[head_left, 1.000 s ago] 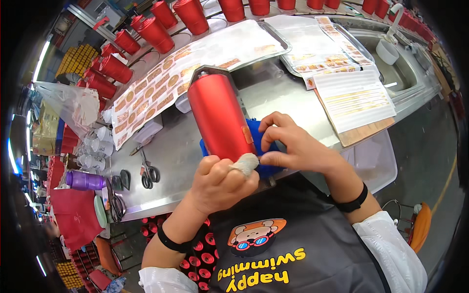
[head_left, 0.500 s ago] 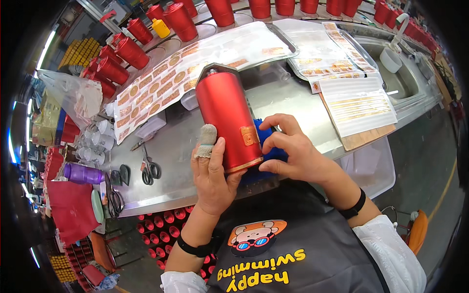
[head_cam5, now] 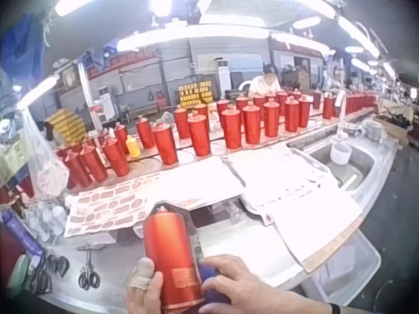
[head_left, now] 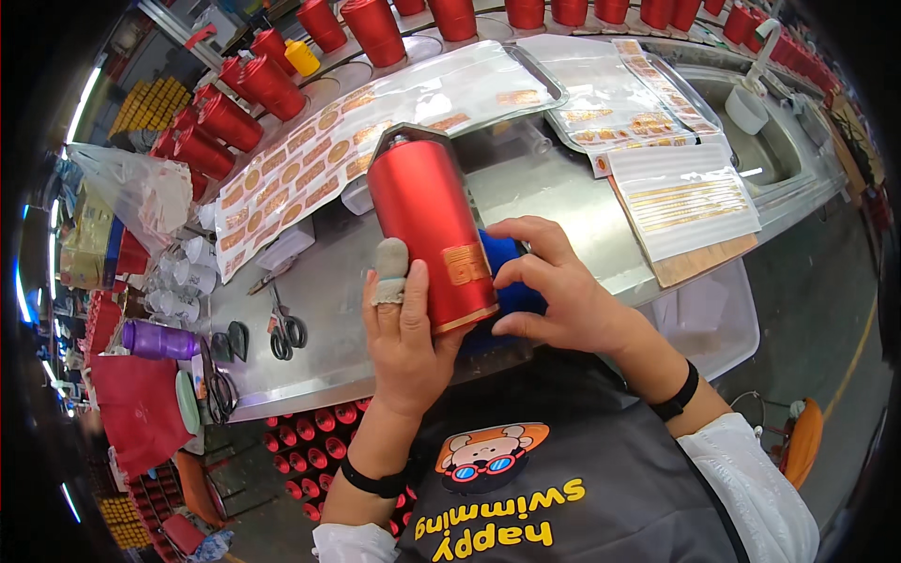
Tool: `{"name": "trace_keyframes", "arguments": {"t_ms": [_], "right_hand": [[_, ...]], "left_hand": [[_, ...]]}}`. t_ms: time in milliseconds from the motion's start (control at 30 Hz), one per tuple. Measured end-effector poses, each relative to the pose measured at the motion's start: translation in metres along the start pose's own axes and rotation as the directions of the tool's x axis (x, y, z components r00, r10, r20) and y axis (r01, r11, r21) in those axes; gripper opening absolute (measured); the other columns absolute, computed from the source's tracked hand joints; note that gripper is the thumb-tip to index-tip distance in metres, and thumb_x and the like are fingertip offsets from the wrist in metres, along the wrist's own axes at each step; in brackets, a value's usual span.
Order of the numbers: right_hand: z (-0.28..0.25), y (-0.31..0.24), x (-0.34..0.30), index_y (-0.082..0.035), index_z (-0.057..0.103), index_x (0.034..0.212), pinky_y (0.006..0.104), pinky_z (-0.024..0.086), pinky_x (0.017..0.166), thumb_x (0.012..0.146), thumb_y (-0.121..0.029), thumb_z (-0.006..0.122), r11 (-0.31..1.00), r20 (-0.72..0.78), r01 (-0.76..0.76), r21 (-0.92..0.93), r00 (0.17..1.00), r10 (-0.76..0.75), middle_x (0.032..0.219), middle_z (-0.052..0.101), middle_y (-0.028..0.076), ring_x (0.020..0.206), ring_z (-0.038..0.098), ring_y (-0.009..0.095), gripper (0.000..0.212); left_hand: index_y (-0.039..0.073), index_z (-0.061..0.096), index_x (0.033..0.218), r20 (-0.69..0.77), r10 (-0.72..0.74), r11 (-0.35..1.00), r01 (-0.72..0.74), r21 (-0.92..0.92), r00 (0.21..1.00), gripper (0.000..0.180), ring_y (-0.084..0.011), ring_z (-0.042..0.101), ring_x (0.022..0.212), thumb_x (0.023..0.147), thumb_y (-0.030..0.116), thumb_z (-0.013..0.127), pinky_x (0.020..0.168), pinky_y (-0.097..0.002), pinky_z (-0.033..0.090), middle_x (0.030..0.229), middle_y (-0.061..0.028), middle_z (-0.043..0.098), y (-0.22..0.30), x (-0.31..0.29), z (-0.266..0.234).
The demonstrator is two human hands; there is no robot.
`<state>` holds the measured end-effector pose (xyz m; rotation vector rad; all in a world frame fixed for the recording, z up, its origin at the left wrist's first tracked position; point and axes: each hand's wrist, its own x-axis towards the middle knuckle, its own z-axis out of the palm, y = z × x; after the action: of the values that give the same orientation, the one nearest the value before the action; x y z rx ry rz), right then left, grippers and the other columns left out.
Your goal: Applying decorative labels to red cylindrical containers on an assembly line.
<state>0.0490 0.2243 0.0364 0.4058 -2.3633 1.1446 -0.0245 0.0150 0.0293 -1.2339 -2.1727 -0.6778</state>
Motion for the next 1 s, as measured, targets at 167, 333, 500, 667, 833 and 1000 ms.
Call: {"name": "trace_keyframes", "arguments": {"t_ms": [167,333,500,667,833,1000], "right_hand": [[0.003,0.006,-0.001,-0.008,0.058,0.091,0.0470,0.039,0.100,0.069,-0.018,0.083,0.999,-0.027,0.038,-0.018,0.999,-0.039,0.129,0.046,0.017,0.122,0.042,0.042,0.035],[0.005,0.004,0.000,-0.008,0.058,0.090,0.0475,0.039,0.100,0.069,-0.018,0.082,0.999,-0.044,0.041,-0.007,0.998,-0.041,0.129,0.047,0.017,0.121,0.042,0.042,0.034],[0.002,0.001,-0.001,-0.008,0.061,0.097,0.0452,0.043,0.097,0.072,-0.013,0.080,0.997,-0.060,0.056,-0.052,0.997,-0.059,0.130,0.049,0.019,0.119,0.047,0.041,0.032],[-0.020,-0.016,-0.014,-0.004,0.060,0.122,0.0289,0.052,0.082,0.088,0.000,0.062,0.806,-0.056,-0.167,0.568,0.969,0.240,0.118,0.062,0.015,0.095,0.065,0.018,0.034],[-0.018,-0.016,-0.016,-0.002,0.057,0.124,0.0274,0.051,0.079,0.093,-0.004,0.053,0.724,0.198,-0.364,0.585,0.930,0.308,0.102,0.069,0.009,0.089,0.065,0.013,0.031],[-0.013,-0.019,-0.008,-0.004,0.058,0.124,0.0273,0.051,0.079,0.091,-0.006,0.056,0.783,0.184,-0.322,0.533,0.947,0.265,0.098,0.070,0.009,0.087,0.065,0.013,0.032]], "left_hand": [[-0.004,0.040,0.138,0.031,-0.135,0.938,0.138,-0.318,0.990,0.067,-0.0418,0.040,0.130,0.090,0.035,0.065,0.109,-0.0476,0.030,0.143,-0.0277,0.039,0.003,0.002,-0.004],[-0.004,0.036,0.139,0.099,-0.369,0.737,0.356,-0.574,0.924,0.067,-0.0384,0.033,0.135,0.093,0.038,0.059,0.112,-0.0449,0.024,0.145,-0.0260,0.033,0.013,0.003,0.003],[-0.004,0.034,0.140,0.103,-0.400,0.741,0.387,-0.549,0.911,0.070,-0.0374,0.030,0.136,0.091,0.039,0.062,0.112,-0.0445,0.022,0.145,-0.0255,0.032,0.014,0.003,0.007],[-0.004,0.029,0.143,0.128,-0.383,0.730,0.385,-0.564,0.915,0.070,-0.0276,0.030,0.136,0.092,0.030,0.062,0.113,-0.0387,0.022,0.146,-0.0172,0.031,0.012,0.002,0.003],[-0.005,0.028,0.143,0.120,-0.392,0.750,0.392,-0.532,0.912,0.071,-0.0273,0.030,0.136,0.092,0.030,0.063,0.113,-0.0389,0.021,0.145,-0.0175,0.031,0.016,0.003,0.005],[-0.005,0.035,0.139,0.079,-0.407,0.769,0.389,-0.508,0.910,0.070,-0.0392,0.031,0.135,0.089,0.034,0.066,0.112,-0.0457,0.023,0.145,-0.0265,0.033,0.018,0.005,0.006]]}}
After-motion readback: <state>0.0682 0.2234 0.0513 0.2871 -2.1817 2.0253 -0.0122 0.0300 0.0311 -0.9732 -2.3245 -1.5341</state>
